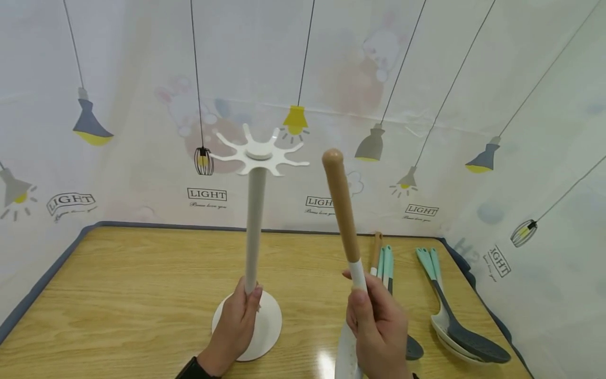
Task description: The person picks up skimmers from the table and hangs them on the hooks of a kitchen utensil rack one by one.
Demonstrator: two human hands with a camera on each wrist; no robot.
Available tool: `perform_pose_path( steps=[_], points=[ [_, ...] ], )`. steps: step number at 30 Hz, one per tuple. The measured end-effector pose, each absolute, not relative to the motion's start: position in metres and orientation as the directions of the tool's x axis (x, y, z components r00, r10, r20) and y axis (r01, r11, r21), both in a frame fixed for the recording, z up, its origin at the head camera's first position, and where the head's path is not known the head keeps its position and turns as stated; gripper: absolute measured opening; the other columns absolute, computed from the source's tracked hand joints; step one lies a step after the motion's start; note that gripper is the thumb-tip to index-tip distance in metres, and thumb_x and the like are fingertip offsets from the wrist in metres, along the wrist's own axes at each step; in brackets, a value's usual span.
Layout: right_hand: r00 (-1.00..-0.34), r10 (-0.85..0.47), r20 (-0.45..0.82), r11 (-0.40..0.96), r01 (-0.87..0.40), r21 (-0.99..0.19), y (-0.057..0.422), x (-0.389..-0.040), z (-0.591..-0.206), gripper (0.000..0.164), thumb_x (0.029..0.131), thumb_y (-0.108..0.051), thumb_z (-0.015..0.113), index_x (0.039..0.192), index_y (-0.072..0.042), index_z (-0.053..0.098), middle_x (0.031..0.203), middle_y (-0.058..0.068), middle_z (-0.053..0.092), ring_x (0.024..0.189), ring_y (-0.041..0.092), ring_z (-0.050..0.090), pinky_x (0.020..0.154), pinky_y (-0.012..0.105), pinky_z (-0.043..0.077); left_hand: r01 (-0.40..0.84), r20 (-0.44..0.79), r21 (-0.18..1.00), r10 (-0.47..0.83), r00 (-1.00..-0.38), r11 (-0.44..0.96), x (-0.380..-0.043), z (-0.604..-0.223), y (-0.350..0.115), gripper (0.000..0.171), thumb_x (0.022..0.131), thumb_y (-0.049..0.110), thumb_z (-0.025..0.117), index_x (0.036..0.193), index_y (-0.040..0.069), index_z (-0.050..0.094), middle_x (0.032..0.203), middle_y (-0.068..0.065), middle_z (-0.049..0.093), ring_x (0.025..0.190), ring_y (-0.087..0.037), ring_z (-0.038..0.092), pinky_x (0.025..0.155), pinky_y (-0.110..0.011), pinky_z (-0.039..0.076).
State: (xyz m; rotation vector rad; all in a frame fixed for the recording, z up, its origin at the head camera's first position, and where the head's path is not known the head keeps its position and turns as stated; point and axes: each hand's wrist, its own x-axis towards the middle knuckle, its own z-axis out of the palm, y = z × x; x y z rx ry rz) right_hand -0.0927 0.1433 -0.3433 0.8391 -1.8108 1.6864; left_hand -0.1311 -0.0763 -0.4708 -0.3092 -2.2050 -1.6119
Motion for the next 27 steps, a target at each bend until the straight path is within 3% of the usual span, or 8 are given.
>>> perform_pose_path(
  steps=[7, 16, 27],
  points=[
    [-0.718, -0.101, 0.689, 0.081, -0.696, -0.713, 0.136, -0.093, -0.34, 0.027, 0.102, 0.014, 0.036, 0.12, 0.014, 0.056, 0.061, 0.007, 0.039, 0.043, 0.013, 0.034, 0.036, 0.019, 0.031, 0.407, 0.441, 0.857, -0.043, -0.896, 0.317, -0.132, -0.473, -0.077, 0.008, 0.106, 0.009, 0.048, 0.099, 0.009, 0.05, 0.075, 0.008, 0.045, 0.064, 0.001, 0.041, 0.054, -0.023, 0.04],
    [-0.797, -0.035, 0.602, 0.203, -0.596, -0.777, 0.129, -0.094, -0.342, 0.027, 0.104, 0.007, 0.042, 0.12, 0.002, 0.063, 0.065, 0.003, 0.042, 0.046, 0.006, 0.037, 0.038, 0.02, 0.033, 0.356, 0.392, 0.87, -0.039, -0.919, 0.341, -0.132, -0.474, -0.078, 0.008, 0.108, 0.014, 0.046, 0.101, 0.01, 0.049, 0.076, 0.009, 0.046, 0.063, -0.001, 0.042, 0.054, -0.023, 0.041],
    [-0.78, -0.028, 0.625, 0.208, -0.616, -0.76, 0.121, -0.099, -0.348, 0.027, 0.103, 0.007, 0.045, 0.121, 0.001, 0.064, 0.067, 0.004, 0.043, 0.047, 0.006, 0.039, 0.039, 0.019, 0.035, 0.344, 0.382, 0.873, -0.045, -0.923, 0.347, -0.132, -0.474, -0.078, 0.009, 0.108, 0.015, 0.046, 0.101, 0.01, 0.049, 0.075, 0.01, 0.045, 0.062, -0.001, 0.042, 0.054, -0.023, 0.041]
  ],
)
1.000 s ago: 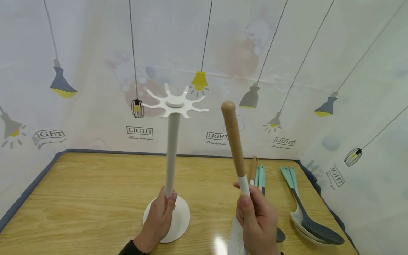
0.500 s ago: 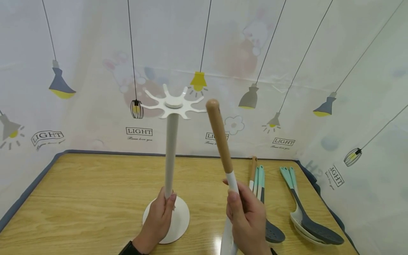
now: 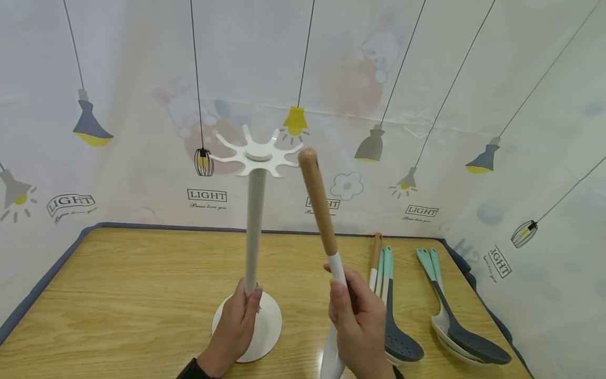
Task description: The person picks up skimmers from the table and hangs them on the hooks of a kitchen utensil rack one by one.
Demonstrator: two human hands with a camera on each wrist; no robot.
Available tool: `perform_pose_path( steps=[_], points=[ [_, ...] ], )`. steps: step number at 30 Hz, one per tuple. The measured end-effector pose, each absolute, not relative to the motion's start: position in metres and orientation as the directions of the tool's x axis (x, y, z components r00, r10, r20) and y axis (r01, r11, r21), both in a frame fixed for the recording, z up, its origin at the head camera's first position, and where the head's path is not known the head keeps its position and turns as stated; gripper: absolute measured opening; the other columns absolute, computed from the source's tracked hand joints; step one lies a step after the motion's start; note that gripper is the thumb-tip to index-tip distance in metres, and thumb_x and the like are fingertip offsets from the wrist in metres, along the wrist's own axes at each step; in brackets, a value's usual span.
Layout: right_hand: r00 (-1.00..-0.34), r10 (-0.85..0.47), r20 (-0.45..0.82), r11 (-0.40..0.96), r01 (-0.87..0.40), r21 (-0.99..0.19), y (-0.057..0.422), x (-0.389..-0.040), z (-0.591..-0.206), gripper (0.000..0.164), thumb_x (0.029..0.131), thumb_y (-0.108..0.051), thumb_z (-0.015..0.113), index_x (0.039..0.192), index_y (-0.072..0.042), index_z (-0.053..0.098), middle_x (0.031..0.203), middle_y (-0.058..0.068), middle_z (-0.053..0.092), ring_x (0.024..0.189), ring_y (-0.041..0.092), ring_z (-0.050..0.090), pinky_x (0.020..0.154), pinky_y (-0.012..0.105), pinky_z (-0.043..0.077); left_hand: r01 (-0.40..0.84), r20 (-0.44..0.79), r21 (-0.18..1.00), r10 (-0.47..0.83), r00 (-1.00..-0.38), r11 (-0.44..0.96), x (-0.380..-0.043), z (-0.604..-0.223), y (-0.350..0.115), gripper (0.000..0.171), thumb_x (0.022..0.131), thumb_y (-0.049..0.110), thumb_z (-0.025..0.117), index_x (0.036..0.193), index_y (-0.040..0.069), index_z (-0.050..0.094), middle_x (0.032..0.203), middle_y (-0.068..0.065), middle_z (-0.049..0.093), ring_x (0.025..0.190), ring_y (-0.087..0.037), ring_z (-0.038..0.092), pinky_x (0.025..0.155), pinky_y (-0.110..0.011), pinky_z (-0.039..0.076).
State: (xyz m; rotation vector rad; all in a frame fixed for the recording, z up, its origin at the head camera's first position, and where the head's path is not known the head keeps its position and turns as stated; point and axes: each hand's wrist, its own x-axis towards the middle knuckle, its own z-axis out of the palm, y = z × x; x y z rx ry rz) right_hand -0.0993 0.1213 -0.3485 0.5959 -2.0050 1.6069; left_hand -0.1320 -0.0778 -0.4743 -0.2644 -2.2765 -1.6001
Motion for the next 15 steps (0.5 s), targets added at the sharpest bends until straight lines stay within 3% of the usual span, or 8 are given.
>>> perform_pose_path(
  steps=[15],
  points=[
    [-0.786, -0.037, 0.618, 0.118, -0.617, -0.778, 0.106, -0.102, -0.358, 0.029, 0.103, 0.006, 0.044, 0.123, -0.002, 0.063, 0.064, 0.006, 0.041, 0.046, 0.007, 0.037, 0.038, 0.02, 0.033, 0.388, 0.414, 0.865, -0.017, -0.91, 0.32, -0.133, -0.475, -0.079, 0.007, 0.108, 0.012, 0.045, 0.101, 0.01, 0.048, 0.076, 0.009, 0.046, 0.062, -0.001, 0.042, 0.054, -0.023, 0.042]
  ],
)
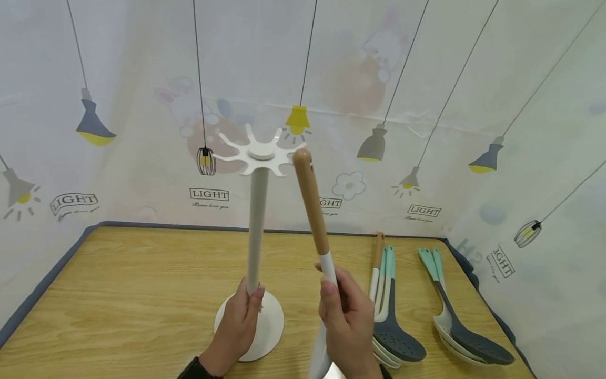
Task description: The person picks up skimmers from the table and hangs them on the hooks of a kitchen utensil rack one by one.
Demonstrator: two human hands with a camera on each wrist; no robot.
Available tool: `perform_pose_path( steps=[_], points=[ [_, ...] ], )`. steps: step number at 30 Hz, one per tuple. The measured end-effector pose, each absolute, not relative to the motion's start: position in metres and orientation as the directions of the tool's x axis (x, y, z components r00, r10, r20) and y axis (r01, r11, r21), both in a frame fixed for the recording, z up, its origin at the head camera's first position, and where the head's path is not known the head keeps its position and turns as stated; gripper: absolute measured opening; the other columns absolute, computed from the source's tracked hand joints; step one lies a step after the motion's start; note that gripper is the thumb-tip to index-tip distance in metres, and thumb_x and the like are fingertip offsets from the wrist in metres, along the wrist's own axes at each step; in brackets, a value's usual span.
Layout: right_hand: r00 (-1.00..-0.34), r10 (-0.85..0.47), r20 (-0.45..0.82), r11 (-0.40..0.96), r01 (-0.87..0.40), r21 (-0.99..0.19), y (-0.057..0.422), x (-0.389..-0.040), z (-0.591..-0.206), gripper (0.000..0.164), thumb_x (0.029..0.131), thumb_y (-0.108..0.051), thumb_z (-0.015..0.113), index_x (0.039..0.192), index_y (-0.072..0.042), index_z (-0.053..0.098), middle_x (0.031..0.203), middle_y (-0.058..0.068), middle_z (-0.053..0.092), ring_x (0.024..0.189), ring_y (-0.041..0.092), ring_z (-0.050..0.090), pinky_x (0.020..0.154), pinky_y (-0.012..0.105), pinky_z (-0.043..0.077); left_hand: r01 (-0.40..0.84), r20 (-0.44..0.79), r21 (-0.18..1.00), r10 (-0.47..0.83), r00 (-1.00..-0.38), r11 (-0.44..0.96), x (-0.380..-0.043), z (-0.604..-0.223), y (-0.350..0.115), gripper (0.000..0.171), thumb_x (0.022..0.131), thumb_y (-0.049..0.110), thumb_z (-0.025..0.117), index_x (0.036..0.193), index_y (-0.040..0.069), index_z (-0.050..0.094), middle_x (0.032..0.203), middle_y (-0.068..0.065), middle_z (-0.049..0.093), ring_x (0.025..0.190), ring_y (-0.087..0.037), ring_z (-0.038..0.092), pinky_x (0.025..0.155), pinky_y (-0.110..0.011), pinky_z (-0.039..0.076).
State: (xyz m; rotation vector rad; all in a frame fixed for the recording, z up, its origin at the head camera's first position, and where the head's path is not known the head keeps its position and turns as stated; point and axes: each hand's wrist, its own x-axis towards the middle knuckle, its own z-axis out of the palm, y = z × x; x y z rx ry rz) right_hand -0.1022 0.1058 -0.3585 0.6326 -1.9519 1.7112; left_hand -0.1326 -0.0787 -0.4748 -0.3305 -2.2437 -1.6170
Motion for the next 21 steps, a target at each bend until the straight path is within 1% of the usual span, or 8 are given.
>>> perform_pose_path(
  steps=[3, 4, 9, 13, 17, 21],
  points=[
    [-0.791, -0.034, 0.611, 0.101, -0.611, -0.785, 0.102, -0.103, -0.362, 0.029, 0.103, 0.006, 0.044, 0.123, -0.003, 0.063, 0.065, 0.007, 0.041, 0.046, 0.007, 0.037, 0.038, 0.02, 0.034, 0.403, 0.43, 0.856, -0.013, -0.903, 0.322, -0.134, -0.476, -0.079, 0.007, 0.107, 0.011, 0.045, 0.101, 0.01, 0.047, 0.076, 0.009, 0.045, 0.062, -0.001, 0.042, 0.054, -0.023, 0.042],
    [-0.802, -0.027, 0.597, 0.101, -0.596, -0.796, 0.101, -0.103, -0.362, 0.029, 0.104, 0.005, 0.044, 0.123, -0.004, 0.063, 0.065, 0.007, 0.042, 0.047, 0.007, 0.038, 0.039, 0.02, 0.035, 0.398, 0.424, 0.859, -0.013, -0.906, 0.321, -0.134, -0.477, -0.079, 0.007, 0.108, 0.012, 0.045, 0.101, 0.01, 0.047, 0.076, 0.008, 0.045, 0.063, -0.001, 0.042, 0.054, -0.023, 0.042],
    [-0.815, -0.021, 0.579, 0.079, -0.579, -0.812, 0.097, -0.102, -0.363, 0.027, 0.104, 0.005, 0.045, 0.121, -0.004, 0.063, 0.066, 0.007, 0.042, 0.048, 0.007, 0.039, 0.039, 0.021, 0.035, 0.365, 0.39, 0.872, -0.013, -0.921, 0.326, -0.133, -0.477, -0.078, 0.01, 0.109, 0.015, 0.044, 0.102, 0.008, 0.048, 0.076, 0.007, 0.046, 0.063, -0.002, 0.043, 0.054, -0.024, 0.042],
    [-0.81, -0.03, 0.586, 0.058, -0.587, -0.808, 0.093, -0.102, -0.362, 0.027, 0.104, 0.005, 0.044, 0.12, -0.004, 0.063, 0.065, 0.007, 0.042, 0.048, 0.006, 0.039, 0.039, 0.021, 0.036, 0.364, 0.396, 0.865, -0.025, -0.918, 0.344, -0.133, -0.476, -0.077, 0.01, 0.108, 0.014, 0.044, 0.102, 0.007, 0.048, 0.077, 0.007, 0.047, 0.064, -0.002, 0.044, 0.055, -0.024, 0.043],
    [-0.804, -0.05, 0.593, 0.042, -0.595, -0.803, 0.089, -0.102, -0.363, 0.027, 0.103, 0.007, 0.043, 0.121, -0.002, 0.062, 0.064, 0.009, 0.042, 0.047, 0.009, 0.039, 0.038, 0.021, 0.036, 0.376, 0.411, 0.856, -0.026, -0.911, 0.353, -0.132, -0.475, -0.078, 0.007, 0.108, 0.012, 0.045, 0.103, 0.009, 0.048, 0.077, 0.008, 0.046, 0.064, -0.001, 0.044, 0.055, -0.023, 0.043],
    [-0.817, -0.06, 0.574, 0.051, -0.577, -0.815, 0.085, -0.104, -0.363, 0.027, 0.104, 0.004, 0.044, 0.121, -0.004, 0.063, 0.064, 0.009, 0.044, 0.048, 0.008, 0.042, 0.04, 0.022, 0.04, 0.379, 0.413, 0.854, -0.023, -0.91, 0.356, -0.132, -0.474, -0.077, 0.007, 0.108, 0.012, 0.045, 0.103, 0.008, 0.048, 0.076, 0.007, 0.046, 0.064, -0.001, 0.044, 0.055, -0.023, 0.042]
  ],
)
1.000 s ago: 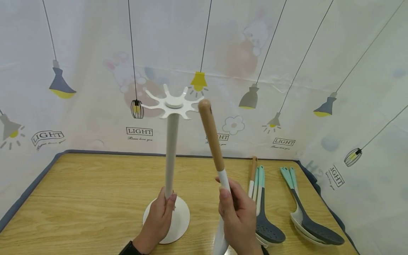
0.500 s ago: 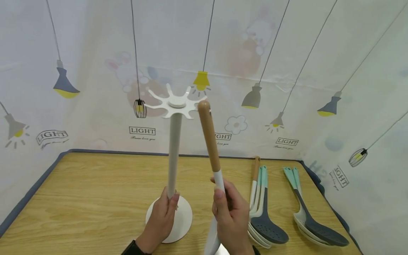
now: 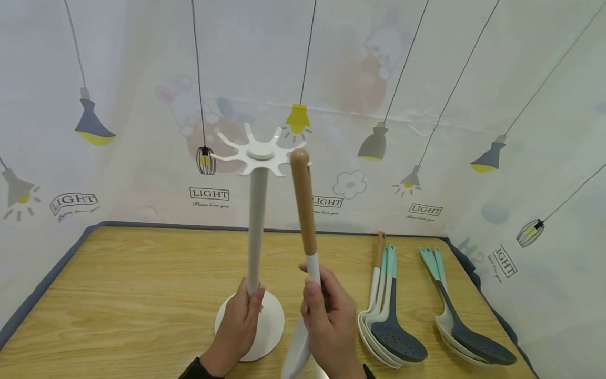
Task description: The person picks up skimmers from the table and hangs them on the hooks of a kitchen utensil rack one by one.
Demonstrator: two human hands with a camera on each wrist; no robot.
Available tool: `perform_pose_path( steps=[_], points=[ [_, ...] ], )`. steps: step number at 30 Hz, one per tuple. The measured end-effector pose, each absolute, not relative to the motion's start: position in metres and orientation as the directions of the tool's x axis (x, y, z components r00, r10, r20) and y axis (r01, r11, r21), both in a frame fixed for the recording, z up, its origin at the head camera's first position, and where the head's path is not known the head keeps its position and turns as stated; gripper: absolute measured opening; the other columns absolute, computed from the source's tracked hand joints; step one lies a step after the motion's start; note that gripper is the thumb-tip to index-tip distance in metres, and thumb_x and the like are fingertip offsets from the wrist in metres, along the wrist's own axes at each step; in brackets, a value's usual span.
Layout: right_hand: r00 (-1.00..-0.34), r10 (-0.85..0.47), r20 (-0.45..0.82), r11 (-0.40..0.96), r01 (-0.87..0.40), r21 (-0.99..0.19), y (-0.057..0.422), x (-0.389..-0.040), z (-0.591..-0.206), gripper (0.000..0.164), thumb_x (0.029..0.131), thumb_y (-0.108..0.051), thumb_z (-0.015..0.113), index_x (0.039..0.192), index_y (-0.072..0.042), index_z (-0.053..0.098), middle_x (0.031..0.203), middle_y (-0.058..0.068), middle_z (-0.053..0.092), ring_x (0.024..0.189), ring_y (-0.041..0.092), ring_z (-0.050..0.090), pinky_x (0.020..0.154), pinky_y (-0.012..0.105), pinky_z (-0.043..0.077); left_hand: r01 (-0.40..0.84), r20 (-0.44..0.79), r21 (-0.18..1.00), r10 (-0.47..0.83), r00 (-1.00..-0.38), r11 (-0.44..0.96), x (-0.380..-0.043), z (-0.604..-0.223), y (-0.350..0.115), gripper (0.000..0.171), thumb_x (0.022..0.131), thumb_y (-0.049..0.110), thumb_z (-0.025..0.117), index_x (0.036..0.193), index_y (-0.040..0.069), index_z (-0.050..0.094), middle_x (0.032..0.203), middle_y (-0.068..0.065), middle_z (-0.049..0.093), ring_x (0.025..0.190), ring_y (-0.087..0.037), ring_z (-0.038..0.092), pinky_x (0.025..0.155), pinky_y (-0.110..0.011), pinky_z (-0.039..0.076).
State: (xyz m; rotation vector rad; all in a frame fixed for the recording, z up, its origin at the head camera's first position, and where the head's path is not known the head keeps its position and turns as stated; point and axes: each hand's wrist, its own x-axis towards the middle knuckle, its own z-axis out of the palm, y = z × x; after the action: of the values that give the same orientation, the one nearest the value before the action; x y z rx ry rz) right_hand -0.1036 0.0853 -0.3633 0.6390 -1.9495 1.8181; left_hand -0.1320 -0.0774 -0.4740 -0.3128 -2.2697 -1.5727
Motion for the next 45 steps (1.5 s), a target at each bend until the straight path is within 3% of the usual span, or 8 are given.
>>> perform_pose_path(
  steps=[16, 23, 33, 45],
  points=[
    [-0.866, -0.078, 0.495, 0.047, -0.499, -0.865, 0.073, -0.109, -0.366, 0.029, 0.104, -0.001, 0.049, 0.128, -0.007, 0.063, 0.068, 0.012, 0.05, 0.053, 0.01, 0.05, 0.048, 0.027, 0.049, 0.448, 0.511, 0.809, -0.08, -0.856, 0.38, -0.133, -0.481, -0.074, 0.004, 0.105, 0.007, 0.05, 0.1, 0.006, 0.05, 0.074, 0.008, 0.048, 0.065, 0.003, 0.044, 0.054, -0.022, 0.041],
    [-0.79, -0.139, 0.597, 0.01, -0.604, -0.797, 0.071, -0.112, -0.373, 0.032, 0.101, 0.005, 0.05, 0.131, -0.001, 0.059, 0.068, 0.015, 0.055, 0.056, 0.017, 0.059, 0.052, 0.029, 0.053, 0.485, 0.556, 0.779, -0.08, -0.827, 0.397, -0.134, -0.484, -0.073, 0.007, 0.102, 0.0, 0.052, 0.098, 0.005, 0.049, 0.074, 0.01, 0.047, 0.066, 0.003, 0.045, 0.056, -0.022, 0.042],
    [-0.706, -0.137, 0.695, 0.078, -0.707, -0.703, 0.07, -0.12, -0.381, 0.032, 0.099, 0.008, 0.053, 0.129, 0.001, 0.06, 0.075, 0.015, 0.065, 0.066, 0.019, 0.07, 0.056, 0.03, 0.057, 0.529, 0.604, 0.743, -0.071, -0.794, 0.409, -0.137, -0.484, -0.074, 0.004, 0.102, 0.002, 0.052, 0.099, 0.003, 0.05, 0.073, 0.009, 0.047, 0.066, 0.003, 0.045, 0.056, -0.022, 0.042],
    [-0.683, -0.131, 0.719, 0.161, -0.73, -0.664, 0.072, -0.118, -0.383, 0.031, 0.097, 0.005, 0.058, 0.128, 0.0, 0.061, 0.081, 0.012, 0.072, 0.073, 0.017, 0.074, 0.064, 0.025, 0.058, 0.501, 0.579, 0.759, -0.078, -0.812, 0.416, -0.135, -0.486, -0.073, 0.01, 0.105, 0.008, 0.049, 0.1, 0.0, 0.051, 0.072, 0.006, 0.049, 0.065, 0.002, 0.045, 0.056, -0.022, 0.041]
  ],
)
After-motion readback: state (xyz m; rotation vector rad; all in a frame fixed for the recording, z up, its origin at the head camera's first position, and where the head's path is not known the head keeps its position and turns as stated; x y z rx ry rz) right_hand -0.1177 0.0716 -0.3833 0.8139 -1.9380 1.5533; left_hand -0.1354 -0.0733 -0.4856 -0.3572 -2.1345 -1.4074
